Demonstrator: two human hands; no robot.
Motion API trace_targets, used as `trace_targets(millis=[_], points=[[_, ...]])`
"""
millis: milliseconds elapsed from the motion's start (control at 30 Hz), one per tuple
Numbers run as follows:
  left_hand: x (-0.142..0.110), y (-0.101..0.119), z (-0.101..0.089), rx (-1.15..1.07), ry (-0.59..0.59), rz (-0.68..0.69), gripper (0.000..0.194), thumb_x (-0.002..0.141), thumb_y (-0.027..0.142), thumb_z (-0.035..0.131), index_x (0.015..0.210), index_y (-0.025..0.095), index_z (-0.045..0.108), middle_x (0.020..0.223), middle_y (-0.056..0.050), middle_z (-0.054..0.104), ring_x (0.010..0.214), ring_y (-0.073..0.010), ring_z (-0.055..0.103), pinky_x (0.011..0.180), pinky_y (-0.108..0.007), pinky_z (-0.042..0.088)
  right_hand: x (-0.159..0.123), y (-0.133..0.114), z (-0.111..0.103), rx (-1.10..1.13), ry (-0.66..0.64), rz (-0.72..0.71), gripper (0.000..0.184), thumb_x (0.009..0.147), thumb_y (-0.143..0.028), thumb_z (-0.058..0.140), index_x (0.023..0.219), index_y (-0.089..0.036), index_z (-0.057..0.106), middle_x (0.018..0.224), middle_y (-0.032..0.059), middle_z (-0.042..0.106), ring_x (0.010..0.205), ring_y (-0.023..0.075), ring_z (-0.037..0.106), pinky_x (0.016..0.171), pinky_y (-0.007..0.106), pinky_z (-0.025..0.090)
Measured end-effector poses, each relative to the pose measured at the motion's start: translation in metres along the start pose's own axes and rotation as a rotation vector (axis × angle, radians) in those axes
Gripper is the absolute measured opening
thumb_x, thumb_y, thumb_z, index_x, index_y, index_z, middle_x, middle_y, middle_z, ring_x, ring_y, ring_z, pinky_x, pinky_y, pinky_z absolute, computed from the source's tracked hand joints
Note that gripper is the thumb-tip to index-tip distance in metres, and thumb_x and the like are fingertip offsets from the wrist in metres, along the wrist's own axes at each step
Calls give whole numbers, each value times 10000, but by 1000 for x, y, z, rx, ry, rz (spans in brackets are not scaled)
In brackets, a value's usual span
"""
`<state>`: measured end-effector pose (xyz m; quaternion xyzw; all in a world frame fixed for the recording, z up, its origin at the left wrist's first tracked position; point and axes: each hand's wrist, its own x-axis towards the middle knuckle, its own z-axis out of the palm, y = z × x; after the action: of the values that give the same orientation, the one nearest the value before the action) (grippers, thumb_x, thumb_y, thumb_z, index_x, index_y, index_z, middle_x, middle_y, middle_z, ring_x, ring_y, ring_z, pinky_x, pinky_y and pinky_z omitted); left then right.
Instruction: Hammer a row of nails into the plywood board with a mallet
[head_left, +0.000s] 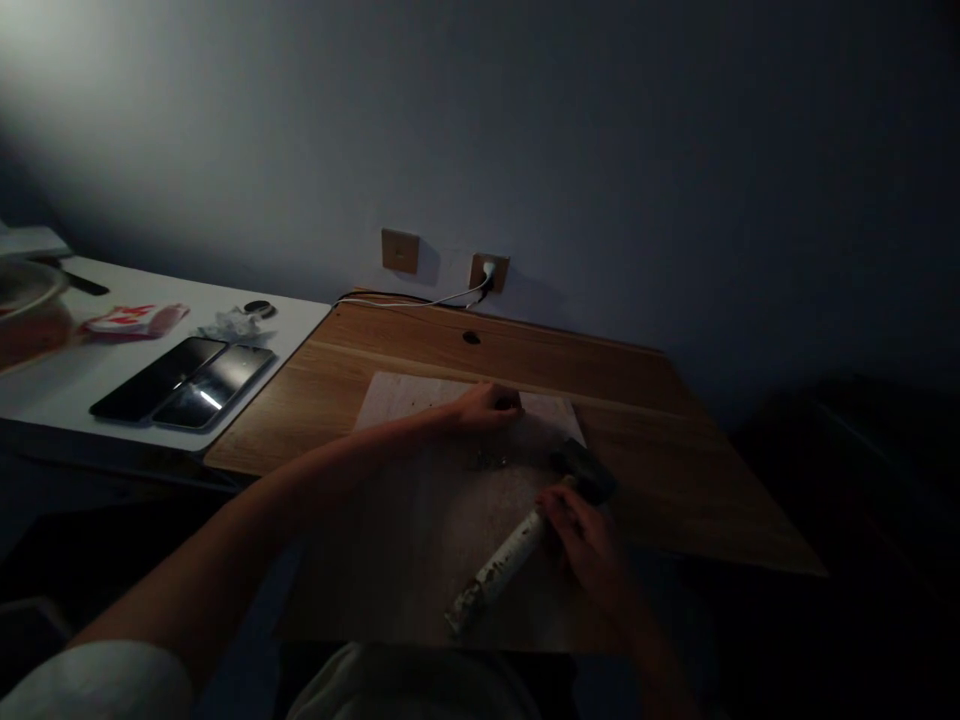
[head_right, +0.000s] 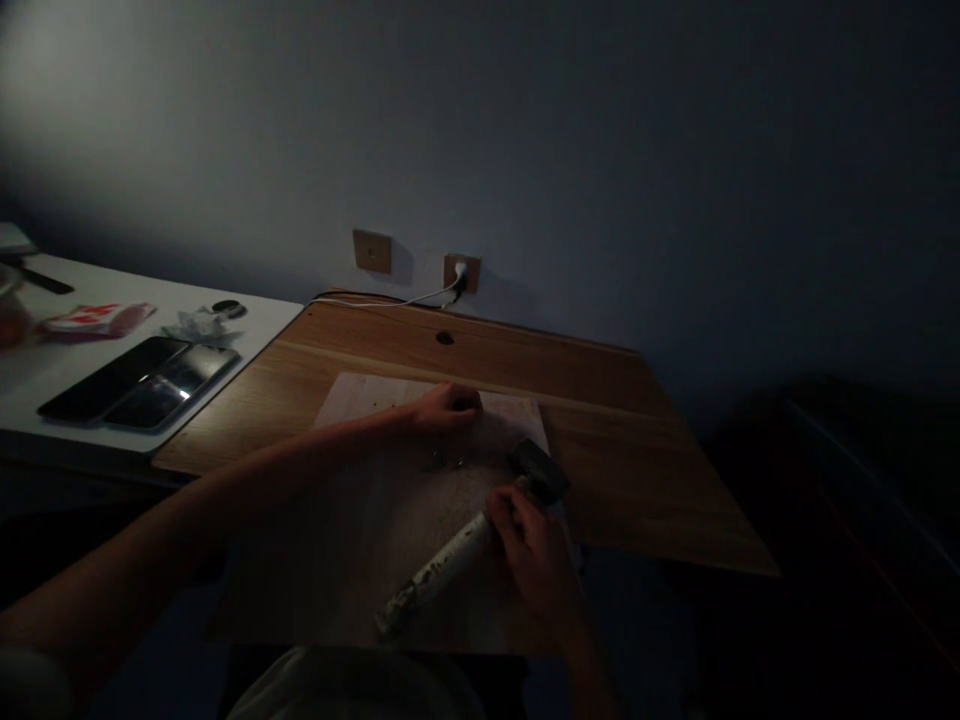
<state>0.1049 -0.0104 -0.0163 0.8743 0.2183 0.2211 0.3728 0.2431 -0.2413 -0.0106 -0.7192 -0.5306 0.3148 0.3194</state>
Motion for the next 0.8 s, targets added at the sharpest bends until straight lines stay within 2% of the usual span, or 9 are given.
trace_targets(millis=[100, 200, 300, 367, 500, 633, 800], points=[[-3, -1, -16, -105, -160, 51, 218, 848, 297, 540, 839, 119, 666, 760, -8, 623, 722, -134, 554, 687, -229, 418, 1, 2, 1, 78, 15, -28, 489, 920, -642, 429, 945, -215, 666, 897, 62, 723, 774, 201, 670, 638, 257, 496], [-8, 3, -35, -199, -405, 119, 197, 839, 318, 605, 874, 129, 650, 819, -15, 646, 777, -144, 576, 719, -231, 443, 0, 4, 2, 151, 7, -21, 471, 929, -627, 430, 936, -213, 653, 878, 49, 707, 754, 189, 654, 609, 245, 484], [-13, 8, -48, -281, -615, 97, 267, 763, 346, 732, 922, 153, 639, 833, -5, 657, 774, -148, 585, 710, -234, 462, -1, 5, 3, 177, -4, -5, 445, 934, -609, 444, 954, -216, 653, 866, 38, 700, 751, 184, 651, 615, 243, 481], [-15, 9, -51, -297, -688, 88, 354, 675, 331, 819, 936, 170, 644, 874, -4, 664, 819, -163, 595, 737, -244, 476, -1, 4, 2, 180, -8, 3, 444, 935, -607, 444, 951, -217, 656, 855, 37, 701, 745, 186, 651, 614, 246, 483], [-15, 8, -53, -264, -705, 127, 390, 580, 255, 878, 919, 196, 693, 967, -11, 664, 940, -201, 600, 834, -265, 479, -1, 3, 2, 200, 1, 6, 455, 928, -614, 444, 951, -217, 665, 868, 49, 708, 754, 199, 659, 621, 262, 500], [-14, 9, -53, -241, -696, 143, 318, 572, 254, 886, 847, 206, 731, 959, -11, 653, 939, -202, 602, 869, -268, 470, 0, 3, 1, 177, 27, -2, 446, 926, -604, 458, 944, -219, 682, 904, 54, 719, 798, 207, 669, 664, 272, 512], [-12, 10, -53, -220, -700, 173, 210, 619, 256, 866, 791, 206, 756, 945, -21, 658, 894, -186, 607, 833, -258, 477, 0, 5, 1, 140, 40, 2, 454, 924, -601, 468, 985, -217, 702, 986, 66, 737, 901, 229, 675, 725, 283, 518]])
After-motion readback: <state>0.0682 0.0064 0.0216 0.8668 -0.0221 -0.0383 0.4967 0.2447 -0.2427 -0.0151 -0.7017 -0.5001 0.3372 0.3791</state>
